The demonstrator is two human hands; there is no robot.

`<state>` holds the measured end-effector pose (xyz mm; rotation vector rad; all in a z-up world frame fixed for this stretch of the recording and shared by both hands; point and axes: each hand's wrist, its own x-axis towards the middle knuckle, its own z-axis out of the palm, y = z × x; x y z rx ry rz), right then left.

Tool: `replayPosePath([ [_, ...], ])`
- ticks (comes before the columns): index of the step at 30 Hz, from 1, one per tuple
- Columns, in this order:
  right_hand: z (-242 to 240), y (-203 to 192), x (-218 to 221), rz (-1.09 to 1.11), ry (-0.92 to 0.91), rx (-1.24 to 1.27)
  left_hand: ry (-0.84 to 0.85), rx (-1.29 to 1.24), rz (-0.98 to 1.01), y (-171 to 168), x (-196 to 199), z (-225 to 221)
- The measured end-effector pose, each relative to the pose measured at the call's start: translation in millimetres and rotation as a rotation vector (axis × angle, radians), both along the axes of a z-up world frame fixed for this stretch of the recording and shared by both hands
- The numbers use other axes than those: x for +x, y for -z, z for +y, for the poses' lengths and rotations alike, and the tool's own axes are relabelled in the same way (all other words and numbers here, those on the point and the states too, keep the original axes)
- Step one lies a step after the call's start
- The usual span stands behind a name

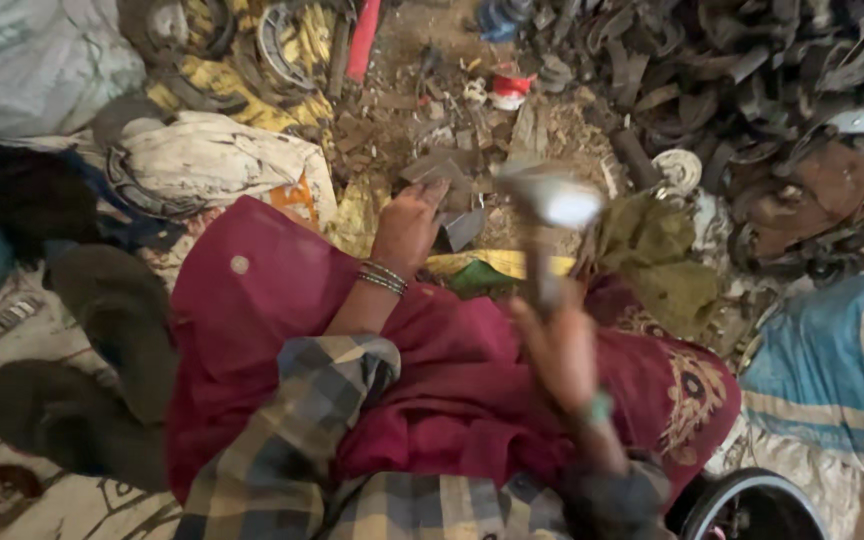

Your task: The person sits on the ground and repeatedly strikes a small metal piece with a hammer. They adjust the metal piece's position several times and continue hammering until the end of the clip.

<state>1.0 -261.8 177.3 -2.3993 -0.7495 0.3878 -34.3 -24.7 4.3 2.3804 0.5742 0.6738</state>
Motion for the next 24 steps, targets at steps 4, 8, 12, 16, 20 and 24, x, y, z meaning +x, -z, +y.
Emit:
replayPosePath([
  [4, 13.1, 28.8, 8.9, 0.186, 0.031, 0.181, -0.05, 0.025, 0.105, -18.5, 3.5, 20.8],
  [8, -16.1, 12.4, 5.0, 0.182, 0.162, 0.192, -0.089, -0.028, 0.04, -26.7, -16.8, 11.9],
  [12, -28.9, -39.6, 9.5, 0.171, 0.159, 0.408, 0.023, -0.177, -0.092, -37.2, -7.6, 11.1],
  [16, -27.2, -67.1, 0.1, 0.165, 0.081, 0.504, 0.075, -0.163, -0.062, -30.5, -6.7, 12.6],
  [20, -14.7, -45.9, -1.4, 0.13, 0.075, 0.309, 0.051, -0.174, -0.048, -18.4, -5.2, 7.7],
  [24, 9.9, -14.3, 5.3, -0.015, -0.067, 0.077, 0.106, -0.092, -0.025, -23.8, -5.9, 8.6],
])
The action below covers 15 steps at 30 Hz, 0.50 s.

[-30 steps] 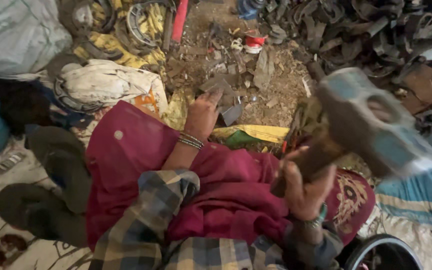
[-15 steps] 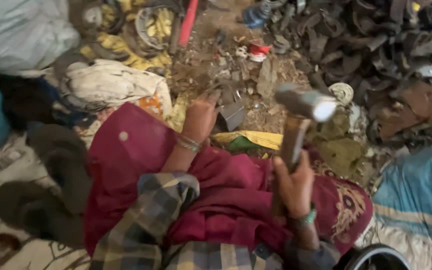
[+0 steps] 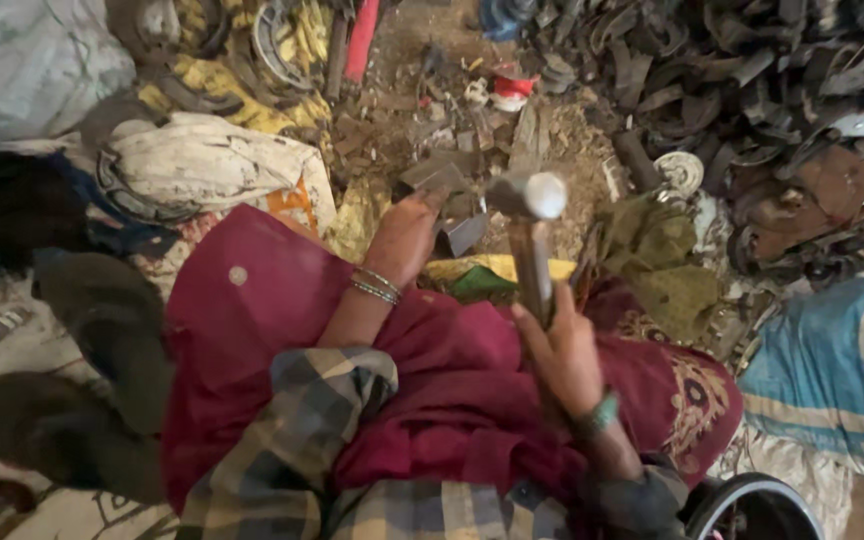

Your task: The person sits on the ground and repeatedly strikes a small metal piece with a hammer. They adjust the metal piece's position several times and continue hammering until the end of the clip.

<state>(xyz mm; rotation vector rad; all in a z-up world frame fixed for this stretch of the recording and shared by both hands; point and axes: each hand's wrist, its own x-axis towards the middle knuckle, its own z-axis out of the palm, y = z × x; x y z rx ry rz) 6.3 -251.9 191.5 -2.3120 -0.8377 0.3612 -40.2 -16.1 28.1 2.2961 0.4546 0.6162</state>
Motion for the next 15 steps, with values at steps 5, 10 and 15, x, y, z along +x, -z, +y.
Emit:
replayPosePath([
  [5, -13.0, -10.6, 2.0, 0.045, 0.136, 0.064, 0.001, -0.126, 0.239, -5.2, -4.2, 0.3],
  [10, -32.2, -48.8, 4.5, 0.112, 0.033, 0.622, -0.026, -0.033, 0.013, -3.5, 0.5, 2.0],
  [15, -2.3, -17.7, -2.3, -0.217, 0.059, -0.178, -0.008, -0.141, 0.039, 2.7, 1.0, -1.0],
])
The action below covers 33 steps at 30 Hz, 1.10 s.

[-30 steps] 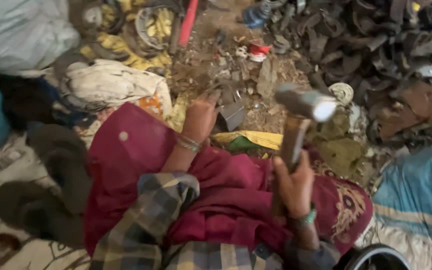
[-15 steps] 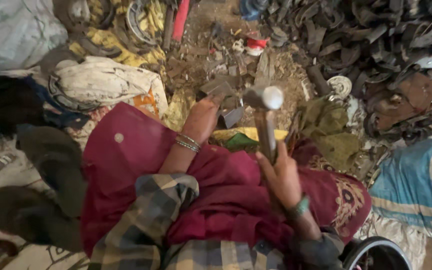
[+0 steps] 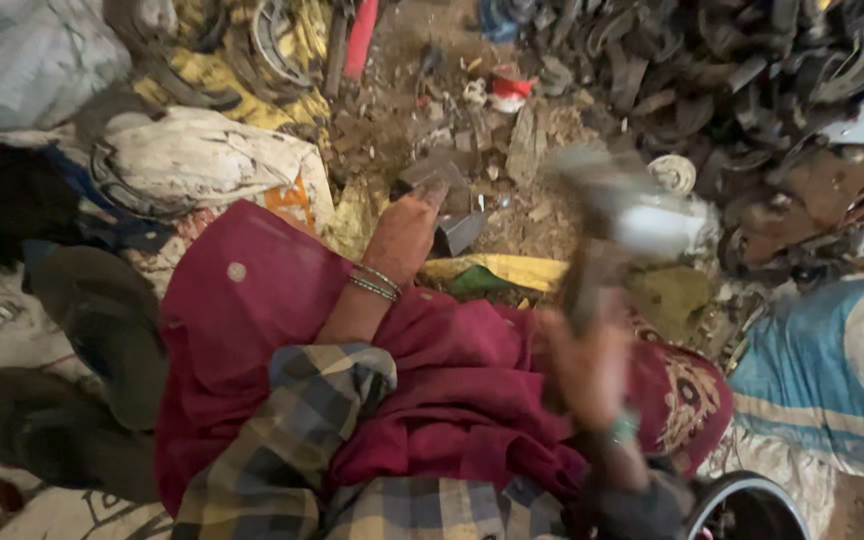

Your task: The person sits on the ground and repeatedly strikes a small metal piece with a hammer. They adjust the metal piece's position several times and continue hammering until the end of the clip.

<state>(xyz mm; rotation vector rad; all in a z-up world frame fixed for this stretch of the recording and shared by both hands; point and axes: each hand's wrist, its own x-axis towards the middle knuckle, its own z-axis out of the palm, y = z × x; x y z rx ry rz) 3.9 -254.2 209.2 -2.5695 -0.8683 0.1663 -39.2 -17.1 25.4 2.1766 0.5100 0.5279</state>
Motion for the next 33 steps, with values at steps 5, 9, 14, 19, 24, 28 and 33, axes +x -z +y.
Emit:
replayPosePath([
  [5, 10.7, 25.1, 10.6, 0.252, 0.057, 0.242, 0.025, 0.154, -0.049, -5.6, 6.5, 10.7],
  [9, -30.4, -10.1, 8.0, 0.325, 0.068, 0.564, 0.026, 0.061, -0.006, -1.4, 0.4, 0.3],
  [14, -32.4, -34.2, 1.1, 0.285, -0.096, 0.87, -0.005, 0.061, -0.123, -1.0, 1.7, -1.1],
  [19, 5.1, 30.9, -0.9, 0.169, 0.005, 0.195, 0.009, 0.031, -0.011, -5.5, -3.2, 1.3],
  [24, -4.3, 44.2, 5.3, 0.191, 0.116, 0.344, 0.009, 0.061, 0.085, -6.7, -4.7, 4.3],
  [28, -33.0, 0.1, 18.3, 0.341, 0.173, 0.688, 0.008, 0.081, 0.039, -5.2, 2.3, 5.0],
  [33, -33.8, 0.6, 14.0, 0.182, 0.077, 0.803, -0.019, 0.05, -0.114, 3.1, 0.3, 0.2],
])
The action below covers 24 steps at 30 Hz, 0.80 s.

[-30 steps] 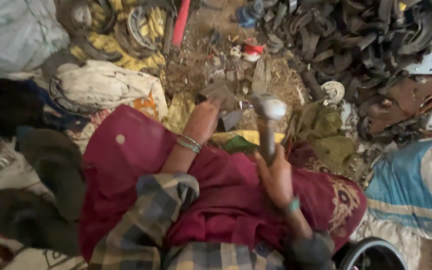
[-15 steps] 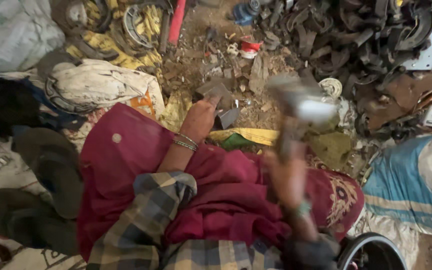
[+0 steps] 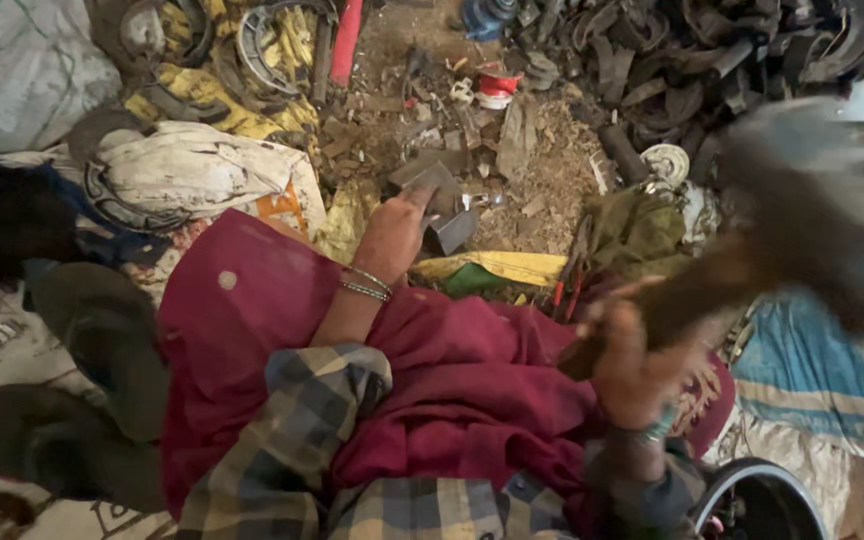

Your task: The person sits on the ground and repeatedly strikes a small metal piece with a hammer. They adjust the metal piece's position several times and continue hammering until the end of the clip.

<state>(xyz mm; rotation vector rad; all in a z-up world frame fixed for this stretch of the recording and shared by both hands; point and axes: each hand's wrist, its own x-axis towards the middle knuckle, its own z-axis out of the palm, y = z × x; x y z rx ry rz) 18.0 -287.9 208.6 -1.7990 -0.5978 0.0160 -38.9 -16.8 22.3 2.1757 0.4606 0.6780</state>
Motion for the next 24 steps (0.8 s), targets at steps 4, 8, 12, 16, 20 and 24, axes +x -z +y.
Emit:
replayPosePath([
  [4, 33.0, 48.8, -10.6, -0.024, -0.073, -0.678, 0.033, 0.059, 0.153, 5.5, -1.2, 5.3],
  [8, 51.4, 62.5, -4.3, 0.379, -0.032, -0.503, -0.001, 0.186, 0.109, 6.1, 8.6, 18.4],
  [12, 29.2, 27.2, -8.3, 0.208, -0.018, -0.308, 0.031, 0.064, 0.244, 13.2, -3.4, 9.4],
  [16, 16.5, -10.8, 0.2, -0.053, -0.146, 0.162, 0.003, 0.105, 0.107, 10.4, -0.1, 7.6],
  [20, 19.7, 11.5, -0.7, -0.443, 0.015, -0.279, 0.001, 0.076, 0.122, 3.2, -0.5, 9.3],
  [24, 29.3, 83.9, -9.1, 0.288, -0.111, -0.676, 0.01, 0.037, 0.199, -7.0, -10.5, 10.5],
])
